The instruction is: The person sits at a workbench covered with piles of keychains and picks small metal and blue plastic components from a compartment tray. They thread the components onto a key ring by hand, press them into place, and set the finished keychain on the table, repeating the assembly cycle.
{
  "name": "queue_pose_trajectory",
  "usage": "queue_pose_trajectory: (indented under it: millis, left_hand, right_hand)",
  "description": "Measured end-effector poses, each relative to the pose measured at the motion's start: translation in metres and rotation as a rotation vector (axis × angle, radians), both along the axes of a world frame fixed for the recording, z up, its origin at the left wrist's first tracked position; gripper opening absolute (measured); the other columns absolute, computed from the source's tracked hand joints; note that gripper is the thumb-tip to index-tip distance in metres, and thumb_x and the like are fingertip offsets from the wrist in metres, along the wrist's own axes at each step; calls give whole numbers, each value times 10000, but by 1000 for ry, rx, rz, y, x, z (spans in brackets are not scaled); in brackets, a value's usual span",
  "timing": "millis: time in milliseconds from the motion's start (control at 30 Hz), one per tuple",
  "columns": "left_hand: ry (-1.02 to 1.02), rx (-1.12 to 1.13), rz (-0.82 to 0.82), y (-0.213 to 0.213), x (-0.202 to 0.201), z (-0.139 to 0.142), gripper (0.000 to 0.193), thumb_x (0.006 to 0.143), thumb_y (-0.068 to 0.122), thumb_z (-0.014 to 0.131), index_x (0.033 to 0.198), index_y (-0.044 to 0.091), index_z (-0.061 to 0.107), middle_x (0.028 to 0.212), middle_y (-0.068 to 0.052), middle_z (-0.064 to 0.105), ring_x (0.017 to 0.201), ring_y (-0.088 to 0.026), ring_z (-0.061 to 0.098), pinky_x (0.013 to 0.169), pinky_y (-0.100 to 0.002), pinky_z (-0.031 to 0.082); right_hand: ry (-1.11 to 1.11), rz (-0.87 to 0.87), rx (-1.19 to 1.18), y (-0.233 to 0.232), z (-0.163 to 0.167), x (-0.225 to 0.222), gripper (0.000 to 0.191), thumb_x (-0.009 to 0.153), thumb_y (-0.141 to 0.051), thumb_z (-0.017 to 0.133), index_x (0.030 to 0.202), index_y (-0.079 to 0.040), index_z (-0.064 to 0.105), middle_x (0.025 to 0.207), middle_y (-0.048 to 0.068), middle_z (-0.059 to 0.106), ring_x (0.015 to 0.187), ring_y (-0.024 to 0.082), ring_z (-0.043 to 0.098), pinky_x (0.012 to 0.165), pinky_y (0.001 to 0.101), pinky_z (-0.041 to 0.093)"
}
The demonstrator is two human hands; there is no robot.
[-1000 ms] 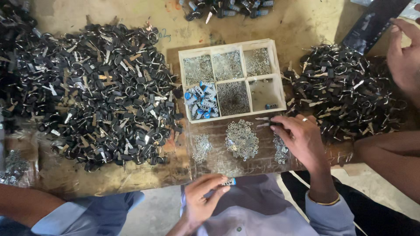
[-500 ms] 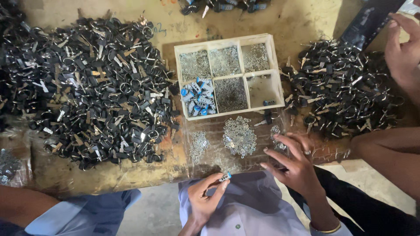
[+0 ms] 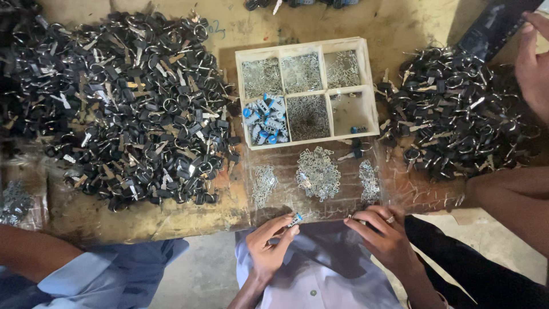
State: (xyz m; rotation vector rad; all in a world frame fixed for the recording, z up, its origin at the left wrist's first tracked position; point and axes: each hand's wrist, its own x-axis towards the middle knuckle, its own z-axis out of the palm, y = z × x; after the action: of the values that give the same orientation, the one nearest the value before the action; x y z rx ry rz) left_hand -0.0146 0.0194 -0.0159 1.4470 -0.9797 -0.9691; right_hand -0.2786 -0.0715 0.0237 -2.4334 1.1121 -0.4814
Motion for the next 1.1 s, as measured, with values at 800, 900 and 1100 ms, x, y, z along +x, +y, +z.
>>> queue_pose_trajectory:
  millis: [800,900,1100]
  left_hand:
    - [-249,-65,-53,-5,-12,3,240,879,-2,788,1116,19,760,1159,-143,783,873,-186,806,679,-242,629]
    - [-359,-149,-86,-5,-11,6,230,892,23,795,1119,23,759,1151,-126,775,956,-216,802,759,-268,642]
    - [-346,-146,-114,-4,-15,9,239,871,58,835,1100,24,772,1118,-111,786,866,-192,805,701,-248,638]
  right_hand:
    - [-421,-158,113,1,13,93,249,794,-30,823,1016,-33,711,951,65,744,817,201,699,821,341,497]
    - [-406,-114,28,3,10,91,236,787,-25,827,996,-44,719,949,62,742,796,207,683,822,350,483]
    - [-218,-45,77,-1,12,66,300,779,-96,861,1063,-164,792,1001,-15,732,927,175,639,926,368,384]
